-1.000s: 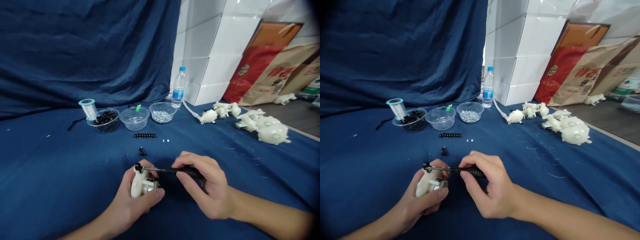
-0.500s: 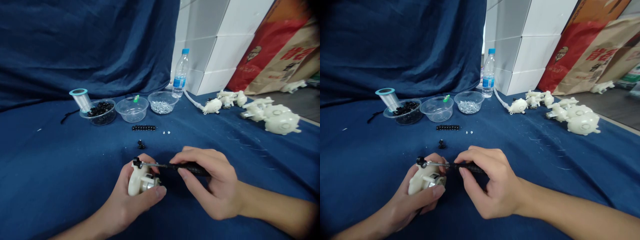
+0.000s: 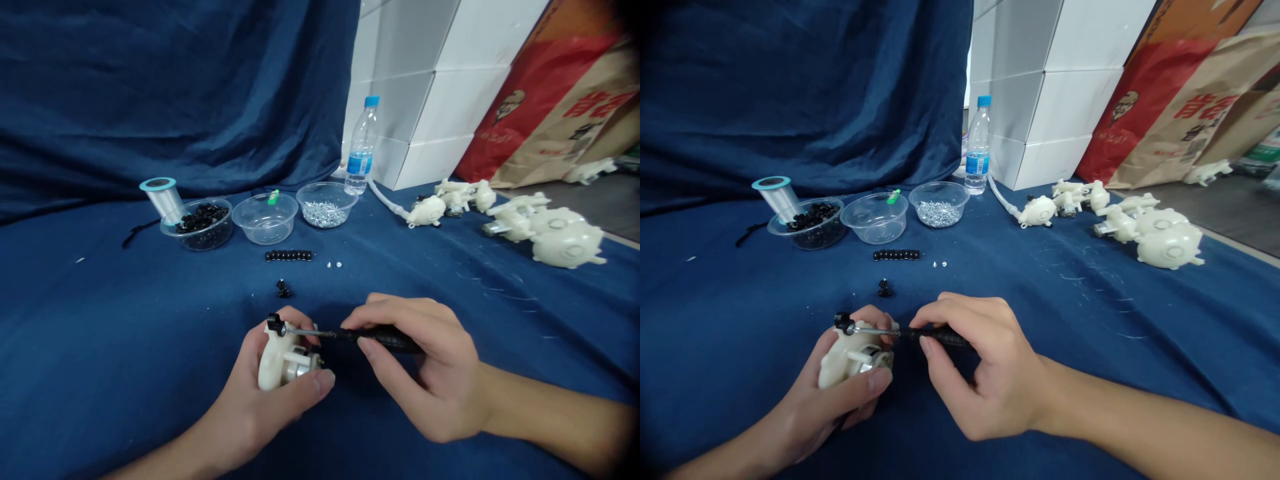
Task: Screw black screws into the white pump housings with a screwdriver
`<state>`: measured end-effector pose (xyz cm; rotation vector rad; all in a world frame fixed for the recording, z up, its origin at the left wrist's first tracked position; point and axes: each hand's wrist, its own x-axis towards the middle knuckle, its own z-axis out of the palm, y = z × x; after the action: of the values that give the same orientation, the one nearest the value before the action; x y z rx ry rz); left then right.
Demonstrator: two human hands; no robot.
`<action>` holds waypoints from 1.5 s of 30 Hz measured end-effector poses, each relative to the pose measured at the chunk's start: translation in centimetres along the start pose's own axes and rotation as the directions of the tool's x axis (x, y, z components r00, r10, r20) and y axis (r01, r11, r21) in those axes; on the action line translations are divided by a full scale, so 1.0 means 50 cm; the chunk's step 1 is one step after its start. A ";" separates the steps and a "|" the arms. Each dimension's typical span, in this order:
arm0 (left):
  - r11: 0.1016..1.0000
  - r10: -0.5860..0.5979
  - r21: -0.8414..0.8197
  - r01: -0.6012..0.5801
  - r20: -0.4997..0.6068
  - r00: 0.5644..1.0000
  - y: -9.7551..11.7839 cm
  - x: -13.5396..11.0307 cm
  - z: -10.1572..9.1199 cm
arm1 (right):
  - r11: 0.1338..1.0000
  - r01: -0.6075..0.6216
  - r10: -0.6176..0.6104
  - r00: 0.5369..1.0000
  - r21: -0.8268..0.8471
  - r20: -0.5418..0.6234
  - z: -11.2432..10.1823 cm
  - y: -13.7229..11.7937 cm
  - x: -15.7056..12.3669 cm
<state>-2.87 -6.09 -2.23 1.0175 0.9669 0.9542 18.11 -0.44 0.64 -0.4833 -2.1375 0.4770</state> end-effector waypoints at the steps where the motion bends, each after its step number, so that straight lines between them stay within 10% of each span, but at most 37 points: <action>1: 1.000 0.002 0.010 -0.002 -0.005 1.000 -0.001 0.000 -0.001 | 1.000 0.001 -0.001 1.000 -0.004 -0.001 0.000 0.000 0.000; 14: 0.891 0.327 0.390 -0.231 -0.200 0.924 0.001 0.011 0.028 | 0.984 0.155 -0.146 0.985 -0.090 0.095 -0.013 0.006 0.002; 32: 0.654 0.483 0.694 -0.300 -0.078 0.872 0.014 0.020 0.000 | 0.893 0.259 -0.191 0.958 -0.369 0.212 -0.003 0.017 -0.013; 41: 0.579 0.489 0.754 -0.311 -0.016 0.872 0.014 0.018 -0.003 | 0.983 -0.065 0.095 0.981 -0.171 0.170 -0.010 -0.009 -0.018; 45: 0.548 0.526 0.758 -0.353 0.016 0.851 0.009 0.016 -0.008 | 0.933 -0.357 0.355 0.887 -0.052 0.295 -0.016 -0.020 -0.014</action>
<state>-3.11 -5.12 -2.03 1.9712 1.3680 1.1210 18.96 -1.51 1.11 -0.8572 -2.3433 0.8052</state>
